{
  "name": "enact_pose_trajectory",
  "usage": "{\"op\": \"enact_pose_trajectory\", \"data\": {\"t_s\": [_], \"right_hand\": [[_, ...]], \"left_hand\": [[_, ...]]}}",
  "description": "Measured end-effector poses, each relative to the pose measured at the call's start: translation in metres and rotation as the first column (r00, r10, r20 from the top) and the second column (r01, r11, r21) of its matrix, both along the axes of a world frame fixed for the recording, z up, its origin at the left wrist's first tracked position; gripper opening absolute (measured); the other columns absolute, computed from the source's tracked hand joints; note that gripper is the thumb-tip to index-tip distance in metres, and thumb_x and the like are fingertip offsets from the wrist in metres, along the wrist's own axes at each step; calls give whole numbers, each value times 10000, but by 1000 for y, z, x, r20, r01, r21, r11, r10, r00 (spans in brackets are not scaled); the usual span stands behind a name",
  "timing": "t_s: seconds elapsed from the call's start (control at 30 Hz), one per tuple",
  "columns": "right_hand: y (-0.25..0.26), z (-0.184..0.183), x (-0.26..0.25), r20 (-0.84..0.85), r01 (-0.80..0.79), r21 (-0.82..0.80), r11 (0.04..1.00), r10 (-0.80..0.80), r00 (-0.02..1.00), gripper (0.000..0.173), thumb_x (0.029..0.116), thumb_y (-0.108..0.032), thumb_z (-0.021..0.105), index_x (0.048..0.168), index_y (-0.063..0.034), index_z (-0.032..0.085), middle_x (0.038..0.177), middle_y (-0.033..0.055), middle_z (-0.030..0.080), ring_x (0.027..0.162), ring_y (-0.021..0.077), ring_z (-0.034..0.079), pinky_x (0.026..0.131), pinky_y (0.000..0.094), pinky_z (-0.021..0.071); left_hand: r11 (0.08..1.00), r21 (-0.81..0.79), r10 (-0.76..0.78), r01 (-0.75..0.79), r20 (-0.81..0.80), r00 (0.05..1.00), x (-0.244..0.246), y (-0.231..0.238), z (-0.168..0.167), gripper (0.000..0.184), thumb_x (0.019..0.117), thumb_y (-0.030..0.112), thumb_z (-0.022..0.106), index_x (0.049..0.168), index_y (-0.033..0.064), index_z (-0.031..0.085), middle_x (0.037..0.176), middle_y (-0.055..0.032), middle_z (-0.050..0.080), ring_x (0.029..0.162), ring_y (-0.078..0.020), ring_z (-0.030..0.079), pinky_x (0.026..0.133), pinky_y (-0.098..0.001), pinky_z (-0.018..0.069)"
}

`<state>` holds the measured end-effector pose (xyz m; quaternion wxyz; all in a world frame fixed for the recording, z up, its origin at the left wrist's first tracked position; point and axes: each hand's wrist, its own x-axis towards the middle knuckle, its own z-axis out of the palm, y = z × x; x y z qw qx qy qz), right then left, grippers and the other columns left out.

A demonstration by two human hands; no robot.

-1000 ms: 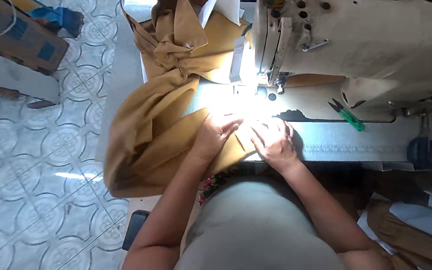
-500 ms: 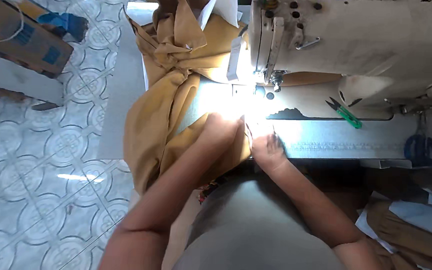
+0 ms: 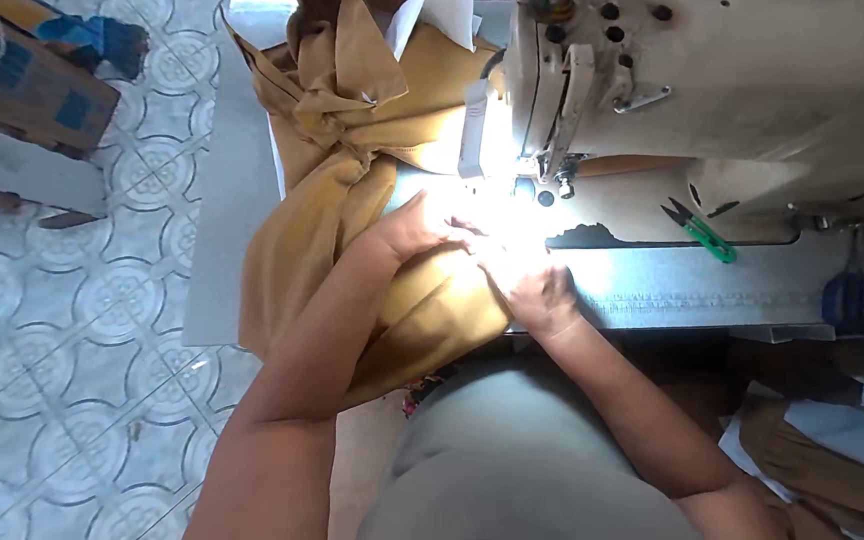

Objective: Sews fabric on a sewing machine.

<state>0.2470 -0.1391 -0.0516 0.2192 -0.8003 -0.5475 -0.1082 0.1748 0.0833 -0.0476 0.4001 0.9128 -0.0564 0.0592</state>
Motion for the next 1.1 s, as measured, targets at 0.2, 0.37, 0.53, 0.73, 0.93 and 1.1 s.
{"op": "enact_pose_trajectory", "data": {"t_s": [0.2, 0.37, 0.53, 0.73, 0.93, 1.1], "right_hand": [[3, 0, 0, 15, -14, -23, 1000, 14, 1000, 247, 991, -304, 648, 1053, -112, 791, 1006, 135, 744, 876, 312, 715, 674, 427, 581], [8, 3, -1, 18, 85, -73, 994, -84, 996, 239, 964, -286, 651, 1012, -90, 779, 953, 130, 741, 888, 322, 721, 641, 450, 577], [4, 9, 11, -3, 50, -34, 998, -50, 999, 157, 925, -141, 662, 921, -30, 773, 848, 173, 728, 804, 344, 721, 659, 465, 572], [-12, 22, 8, -276, 95, -31, 995, -100, 956, 169, 928, -48, 679, 1080, 14, 720, 974, 189, 704, 884, 327, 721, 763, 447, 599], [-27, 8, -2, -159, 77, 23, 997, -73, 985, 185, 918, -25, 679, 1075, -31, 778, 1001, 173, 729, 946, 322, 718, 842, 414, 590], [-24, 13, -6, -75, 72, -130, 989, -83, 994, 235, 896, 37, 652, 1099, -12, 760, 1036, 190, 711, 962, 351, 703, 802, 419, 591]], "left_hand": [[984, 168, -94, 61, 198, 976, 5, 0, -3, 202, 950, 272, 675, 1036, 167, 825, 1040, -49, 761, 1041, -191, 667, 987, -418, 448], [977, 214, -75, 16, 273, 959, 5, -2, -12, 211, 980, 264, 654, 1014, 138, 819, 1004, -81, 756, 1000, -223, 681, 946, -417, 482], [951, 294, -23, -97, 380, 925, 8, -11, -13, 194, 1007, 207, 640, 959, 104, 798, 953, -95, 767, 952, -247, 712, 915, -430, 520], [943, 304, 14, -136, 373, 928, 10, -25, 6, 191, 982, 57, 601, 974, 47, 791, 989, -156, 757, 933, -329, 693, 854, -470, 491], [948, 282, 27, -148, 392, 920, 8, -22, 4, 204, 963, 25, 584, 869, 17, 765, 935, -155, 765, 923, -300, 715, 877, -430, 506], [914, 402, -44, -53, 229, 972, 2, -12, 9, 259, 996, 102, 514, 981, 61, 770, 1081, -141, 746, 1080, -317, 691, 967, -492, 505]]}}
